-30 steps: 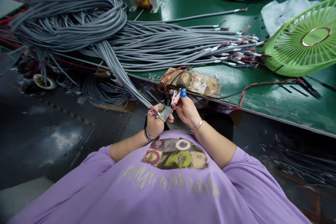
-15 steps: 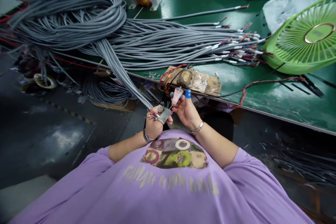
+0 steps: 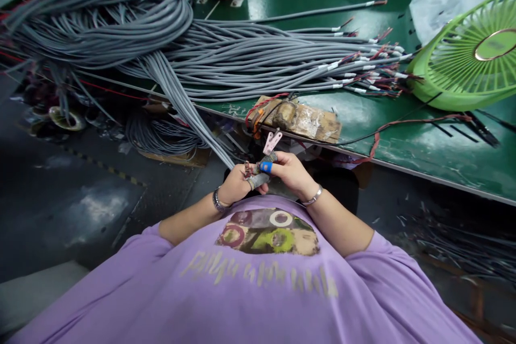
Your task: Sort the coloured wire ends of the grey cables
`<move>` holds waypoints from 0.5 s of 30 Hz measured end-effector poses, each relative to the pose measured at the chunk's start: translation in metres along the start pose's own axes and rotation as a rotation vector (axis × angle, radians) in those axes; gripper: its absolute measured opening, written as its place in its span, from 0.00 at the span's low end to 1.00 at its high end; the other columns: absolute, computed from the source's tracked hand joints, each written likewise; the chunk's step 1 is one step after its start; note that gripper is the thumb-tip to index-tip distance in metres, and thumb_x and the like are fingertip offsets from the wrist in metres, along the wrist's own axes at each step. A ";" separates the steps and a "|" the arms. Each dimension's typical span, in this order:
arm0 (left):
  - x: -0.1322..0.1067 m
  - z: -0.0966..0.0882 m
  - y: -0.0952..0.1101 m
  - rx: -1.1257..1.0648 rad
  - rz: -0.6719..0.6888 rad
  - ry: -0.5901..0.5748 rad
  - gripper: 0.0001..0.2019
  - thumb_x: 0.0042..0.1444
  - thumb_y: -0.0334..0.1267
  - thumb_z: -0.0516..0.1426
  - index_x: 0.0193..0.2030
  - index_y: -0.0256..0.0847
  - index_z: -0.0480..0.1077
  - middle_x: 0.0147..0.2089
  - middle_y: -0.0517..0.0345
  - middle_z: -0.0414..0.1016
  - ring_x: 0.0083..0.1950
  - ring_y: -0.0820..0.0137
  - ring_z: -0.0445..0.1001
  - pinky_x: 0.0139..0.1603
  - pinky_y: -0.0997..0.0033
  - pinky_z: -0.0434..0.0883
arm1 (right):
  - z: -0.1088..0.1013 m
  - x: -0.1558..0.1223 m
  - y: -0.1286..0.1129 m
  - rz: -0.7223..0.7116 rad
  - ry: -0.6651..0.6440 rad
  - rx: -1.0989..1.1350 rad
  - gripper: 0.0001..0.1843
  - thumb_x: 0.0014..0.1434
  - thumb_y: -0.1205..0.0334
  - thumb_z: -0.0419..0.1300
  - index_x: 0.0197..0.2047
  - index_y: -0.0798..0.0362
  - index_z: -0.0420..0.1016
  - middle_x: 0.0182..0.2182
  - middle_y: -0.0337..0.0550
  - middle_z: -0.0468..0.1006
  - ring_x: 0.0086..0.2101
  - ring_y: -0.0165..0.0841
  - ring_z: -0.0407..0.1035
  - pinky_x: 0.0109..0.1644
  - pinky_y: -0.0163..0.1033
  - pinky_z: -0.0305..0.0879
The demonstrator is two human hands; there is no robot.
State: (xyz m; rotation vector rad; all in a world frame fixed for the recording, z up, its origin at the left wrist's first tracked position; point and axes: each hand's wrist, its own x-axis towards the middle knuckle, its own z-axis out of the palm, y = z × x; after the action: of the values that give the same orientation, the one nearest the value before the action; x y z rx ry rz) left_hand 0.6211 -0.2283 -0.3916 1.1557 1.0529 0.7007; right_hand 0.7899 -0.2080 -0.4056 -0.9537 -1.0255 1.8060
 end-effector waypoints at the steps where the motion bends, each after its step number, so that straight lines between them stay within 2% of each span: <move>1: 0.001 -0.002 0.000 0.009 -0.036 -0.044 0.16 0.46 0.46 0.67 0.23 0.34 0.73 0.22 0.51 0.77 0.22 0.70 0.76 0.26 0.72 0.75 | 0.000 0.000 0.000 -0.014 0.000 -0.031 0.12 0.48 0.54 0.73 0.27 0.53 0.78 0.21 0.37 0.76 0.22 0.28 0.67 0.28 0.36 0.64; 2: 0.002 -0.004 0.000 0.013 -0.059 -0.067 0.16 0.47 0.46 0.67 0.22 0.34 0.73 0.22 0.51 0.77 0.22 0.69 0.76 0.26 0.72 0.75 | -0.001 0.000 0.000 -0.025 0.002 -0.051 0.12 0.48 0.54 0.73 0.28 0.53 0.78 0.22 0.37 0.76 0.22 0.28 0.67 0.28 0.36 0.64; 4: 0.002 -0.005 -0.001 -0.015 -0.058 -0.034 0.17 0.48 0.47 0.66 0.22 0.34 0.73 0.21 0.50 0.77 0.21 0.69 0.76 0.25 0.72 0.75 | -0.004 0.000 0.000 -0.026 0.019 -0.046 0.14 0.48 0.52 0.72 0.30 0.53 0.79 0.23 0.38 0.77 0.24 0.28 0.68 0.30 0.36 0.66; 8: 0.003 -0.002 -0.007 -0.164 0.032 0.176 0.18 0.49 0.51 0.65 0.26 0.35 0.74 0.23 0.52 0.78 0.21 0.68 0.77 0.24 0.72 0.76 | -0.009 0.000 -0.001 0.051 0.016 0.034 0.20 0.43 0.50 0.75 0.34 0.53 0.80 0.31 0.42 0.80 0.28 0.28 0.69 0.32 0.36 0.67; 10: 0.004 0.000 -0.011 -0.205 0.064 0.228 0.19 0.50 0.53 0.65 0.29 0.35 0.74 0.24 0.53 0.79 0.22 0.68 0.78 0.25 0.70 0.77 | -0.007 -0.002 0.001 0.028 0.028 0.019 0.19 0.42 0.51 0.75 0.35 0.53 0.79 0.30 0.40 0.78 0.27 0.28 0.68 0.30 0.35 0.65; 13: 0.004 0.001 -0.013 -0.176 0.085 0.209 0.20 0.50 0.54 0.65 0.27 0.35 0.74 0.24 0.52 0.79 0.23 0.68 0.78 0.29 0.68 0.79 | 0.003 -0.004 0.005 -0.089 0.101 -0.001 0.15 0.48 0.53 0.73 0.30 0.52 0.75 0.23 0.35 0.73 0.23 0.26 0.63 0.28 0.34 0.62; 15: 0.003 0.000 -0.011 -0.125 0.088 0.152 0.20 0.49 0.54 0.65 0.25 0.35 0.75 0.24 0.51 0.79 0.24 0.68 0.78 0.30 0.69 0.78 | 0.010 -0.005 0.006 -0.111 0.077 0.023 0.15 0.51 0.53 0.71 0.28 0.52 0.72 0.20 0.33 0.71 0.21 0.26 0.63 0.26 0.35 0.62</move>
State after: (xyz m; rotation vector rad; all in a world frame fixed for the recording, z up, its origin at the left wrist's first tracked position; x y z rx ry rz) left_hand 0.6218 -0.2286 -0.4027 1.0580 1.0735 0.9228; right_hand 0.7808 -0.2170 -0.4057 -0.9274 -0.9884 1.6742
